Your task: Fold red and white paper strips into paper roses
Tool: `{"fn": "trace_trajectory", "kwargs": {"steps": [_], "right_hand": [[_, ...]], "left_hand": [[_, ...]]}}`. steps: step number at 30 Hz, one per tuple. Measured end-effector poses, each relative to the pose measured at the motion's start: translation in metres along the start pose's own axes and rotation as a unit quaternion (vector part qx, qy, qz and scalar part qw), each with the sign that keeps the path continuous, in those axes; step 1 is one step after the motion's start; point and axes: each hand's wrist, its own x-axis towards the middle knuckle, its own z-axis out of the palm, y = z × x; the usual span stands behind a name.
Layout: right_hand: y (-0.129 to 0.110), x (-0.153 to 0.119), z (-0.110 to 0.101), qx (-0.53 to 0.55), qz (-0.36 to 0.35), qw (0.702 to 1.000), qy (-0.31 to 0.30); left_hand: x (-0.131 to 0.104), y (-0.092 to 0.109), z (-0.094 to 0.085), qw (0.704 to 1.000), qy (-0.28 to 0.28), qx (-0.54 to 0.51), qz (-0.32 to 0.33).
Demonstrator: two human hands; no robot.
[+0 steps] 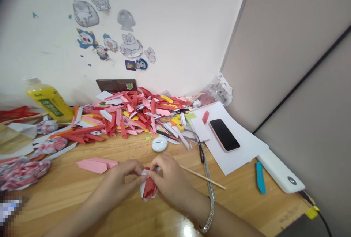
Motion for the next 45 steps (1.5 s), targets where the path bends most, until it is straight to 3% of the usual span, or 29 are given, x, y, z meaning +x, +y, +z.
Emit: {"fn": "trace_trajectory", "kwargs": {"steps": [9,18,25,30,34,38,45], "right_hand": [[0.005,0.007,-0.016,-0.006,-0.01,0.993,-0.121],[0.008,0.005,-0.01,0.01,-0.003,0.995,-0.097],[-0.003,0.002,-0.007,0.019,0.011,0.999,-0.05],[-0.004,0.001,-0.005,0.03,0.026,0.999,-0.026],[0.0,-0.001,-0.004,0.042,0.037,0.997,-0.061],[0.001,-0.004,-0.003,-0.016,0.006,0.993,-0.113],[0.003,-0.006,0.0,-0.009,0.011,0.993,-0.121]], "left_hand": [[-0.005,0.007,0.002,0.99,-0.021,0.14,0.024],[-0.001,-0.002,-0.003,0.987,-0.058,0.11,0.104],[-0.006,0.006,-0.001,0.989,-0.008,0.137,0.063],[-0.003,0.005,-0.004,0.99,-0.03,0.122,0.062],[-0.001,0.001,-0.007,0.989,-0.073,0.12,0.038],[-0.002,0.003,-0.008,0.986,-0.098,0.127,0.036],[-0.003,0.004,-0.004,0.986,-0.113,0.123,0.025]]}}
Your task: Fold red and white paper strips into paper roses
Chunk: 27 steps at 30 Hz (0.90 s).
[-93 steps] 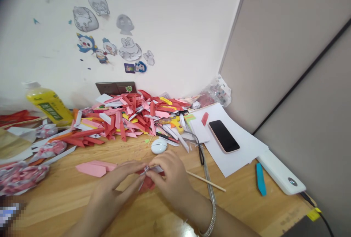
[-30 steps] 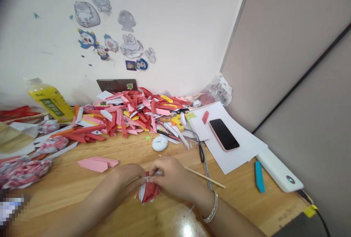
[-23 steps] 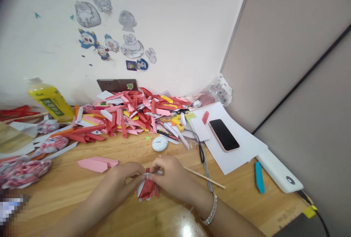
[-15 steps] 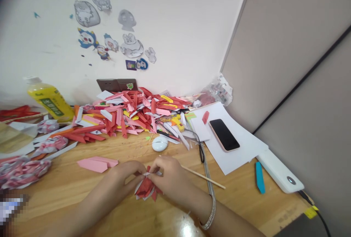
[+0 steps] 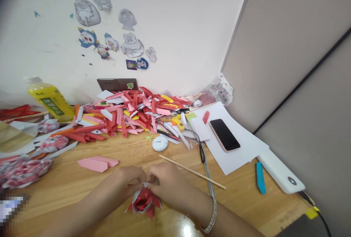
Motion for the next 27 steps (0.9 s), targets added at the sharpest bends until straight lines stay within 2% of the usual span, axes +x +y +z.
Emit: {"fn": "trace_trajectory", "kwargs": {"steps": [5,10,20,27], "right_hand": [[-0.001,0.001,0.005,0.03,0.018,0.999,0.016],[-0.006,0.002,0.004,0.095,0.046,0.994,0.028],[-0.005,0.005,-0.004,0.05,-0.004,0.997,0.058],[-0.011,0.003,-0.008,0.019,-0.071,0.994,0.081]], "left_hand": [[0.003,-0.004,0.003,1.0,0.007,-0.006,-0.006],[0.0,0.001,-0.001,1.0,0.025,-0.01,-0.012],[-0.001,0.01,-0.001,0.997,0.069,0.016,-0.02],[-0.005,0.008,-0.011,0.992,0.055,-0.113,-0.019]]}}
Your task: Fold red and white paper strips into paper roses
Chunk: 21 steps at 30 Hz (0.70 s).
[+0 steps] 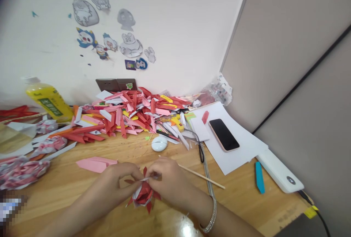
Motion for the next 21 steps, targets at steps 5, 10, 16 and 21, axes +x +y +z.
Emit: {"fn": "trace_trajectory", "kwargs": {"steps": [5,10,16,21], "right_hand": [[0.001,0.0,-0.001,0.035,0.012,0.999,0.017],[0.0,0.0,0.001,0.044,-0.002,0.999,0.017],[-0.004,-0.002,-0.003,0.057,-0.013,0.998,-0.003],[-0.01,-0.001,-0.013,0.017,-0.086,0.995,-0.045]], "left_hand": [[0.008,-0.022,-0.006,0.972,-0.049,-0.228,-0.019],[0.012,-0.035,0.001,0.962,-0.113,-0.242,-0.05],[0.006,-0.02,0.004,0.968,-0.113,-0.208,-0.078],[0.006,-0.019,0.004,0.976,-0.096,-0.181,-0.075]]}}
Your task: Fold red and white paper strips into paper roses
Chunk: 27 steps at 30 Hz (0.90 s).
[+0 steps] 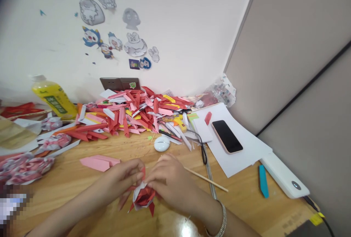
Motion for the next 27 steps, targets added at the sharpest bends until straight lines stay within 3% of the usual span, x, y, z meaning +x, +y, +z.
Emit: {"fn": "trace_trajectory", "kwargs": {"steps": [3,8,17,20,22,25,27], "right_hand": [[-0.004,0.001,-0.005,-0.012,-0.015,0.999,-0.03],[-0.005,0.001,-0.004,-0.01,0.028,0.998,-0.053],[-0.016,0.0,-0.001,-0.09,-0.046,0.994,-0.045],[-0.013,0.001,-0.004,-0.067,-0.053,0.996,-0.026],[-0.006,0.001,-0.007,-0.024,-0.02,0.999,0.036],[0.006,0.001,-0.009,0.044,0.083,0.984,0.152],[0.011,0.002,-0.008,0.125,0.143,0.973,0.128]], "left_hand": [[0.001,-0.005,0.0,1.0,0.001,0.007,0.011],[0.0,-0.006,0.001,0.999,0.013,0.038,0.021],[0.0,0.0,0.004,0.999,0.032,0.03,0.006],[0.0,0.001,0.001,0.998,0.044,0.018,0.03],[0.0,0.001,0.0,0.996,0.055,-0.007,0.066],[0.002,0.0,-0.001,0.99,0.068,-0.048,0.11],[0.003,-0.001,0.0,0.988,0.083,-0.054,0.122]]}}
